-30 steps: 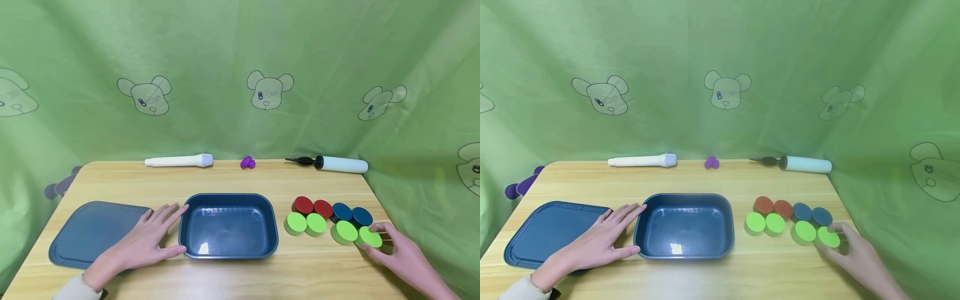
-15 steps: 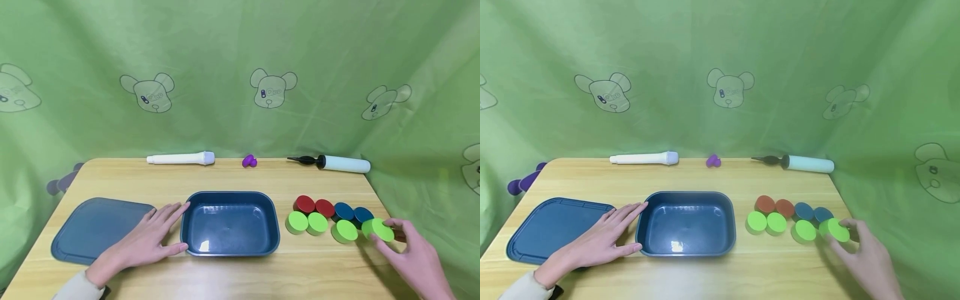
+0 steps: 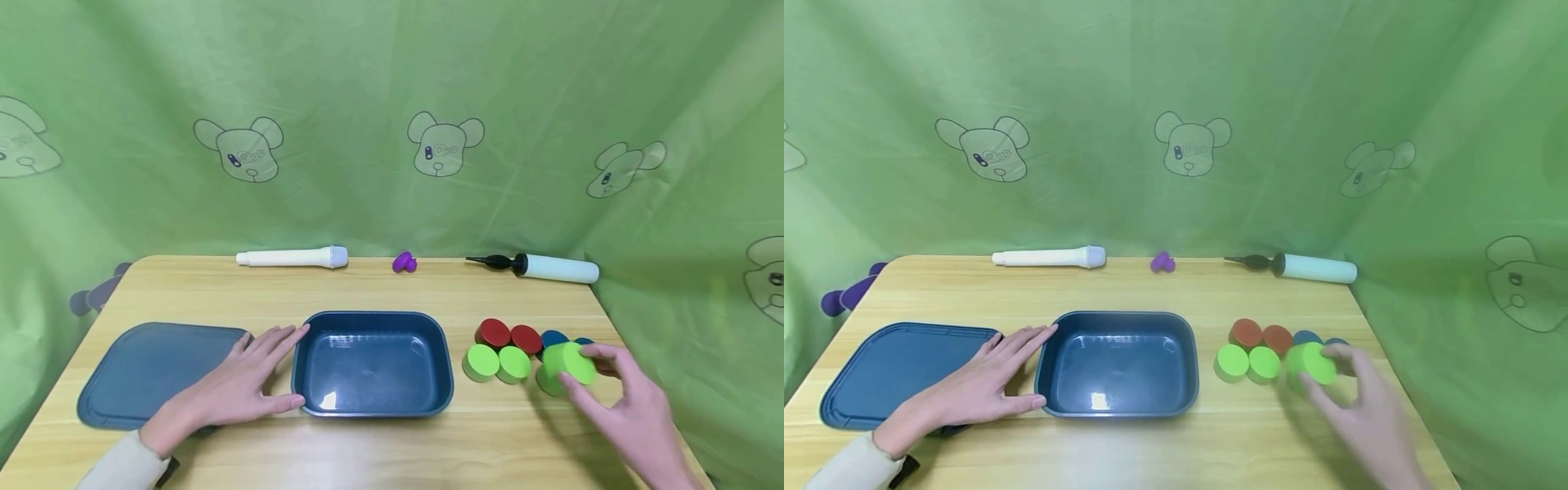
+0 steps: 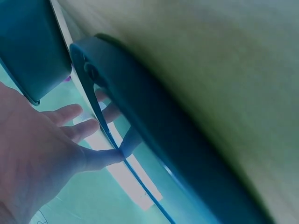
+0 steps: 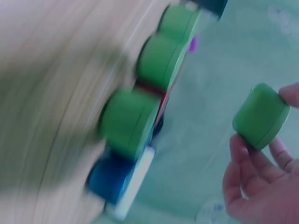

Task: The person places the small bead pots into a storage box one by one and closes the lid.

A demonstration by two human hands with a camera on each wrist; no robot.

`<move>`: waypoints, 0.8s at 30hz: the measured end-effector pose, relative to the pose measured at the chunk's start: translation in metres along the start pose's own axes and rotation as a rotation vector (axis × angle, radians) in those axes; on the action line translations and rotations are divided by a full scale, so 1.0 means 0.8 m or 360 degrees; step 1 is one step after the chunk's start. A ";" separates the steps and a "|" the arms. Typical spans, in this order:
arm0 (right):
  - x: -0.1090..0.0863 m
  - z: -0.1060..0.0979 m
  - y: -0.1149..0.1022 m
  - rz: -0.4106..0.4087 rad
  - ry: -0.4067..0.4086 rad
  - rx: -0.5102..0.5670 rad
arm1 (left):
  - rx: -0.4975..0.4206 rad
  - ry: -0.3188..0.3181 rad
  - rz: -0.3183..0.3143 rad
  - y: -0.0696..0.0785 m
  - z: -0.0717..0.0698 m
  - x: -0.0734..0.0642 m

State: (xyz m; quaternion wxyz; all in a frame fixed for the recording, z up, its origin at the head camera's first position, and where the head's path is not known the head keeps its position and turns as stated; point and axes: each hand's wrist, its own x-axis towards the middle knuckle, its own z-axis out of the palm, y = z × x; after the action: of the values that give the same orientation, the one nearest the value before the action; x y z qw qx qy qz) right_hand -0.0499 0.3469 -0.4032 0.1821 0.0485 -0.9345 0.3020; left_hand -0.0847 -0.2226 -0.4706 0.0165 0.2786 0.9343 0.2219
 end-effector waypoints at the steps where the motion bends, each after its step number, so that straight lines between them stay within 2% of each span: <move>1: 0.002 0.007 -0.008 0.0012 -0.0014 0.0023 | -0.0007 -0.0004 -0.0004 -0.001 0.000 0.000; 5: 0.009 0.036 -0.037 0.0016 -0.0083 0.0114 | -0.0040 -0.0017 -0.0013 -0.004 0.000 0.000; 9: 0.018 0.064 -0.062 -0.0084 -0.0130 0.0204 | -0.0043 -0.0014 -0.0002 -0.006 0.001 0.001; 15: 0.032 0.106 -0.093 -0.0199 -0.0224 0.0284 | 0.0091 0.0041 0.0005 -0.003 0.001 -0.002; 18: 0.039 0.125 -0.106 -0.0209 -0.0315 0.0333 | 0.0137 0.0059 -0.0005 0.000 0.002 -0.004; 24: 0.055 0.152 -0.133 -0.0195 -0.0487 0.0417 | 0.0119 0.0056 -0.0022 0.007 0.004 -0.006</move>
State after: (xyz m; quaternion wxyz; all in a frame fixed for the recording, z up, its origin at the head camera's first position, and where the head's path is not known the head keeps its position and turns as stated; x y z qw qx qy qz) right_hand -0.1074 0.1908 -0.4197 0.0483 0.1739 -0.8992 0.3985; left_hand -0.0774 -0.2196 -0.4718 -0.0090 0.2687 0.9439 0.1916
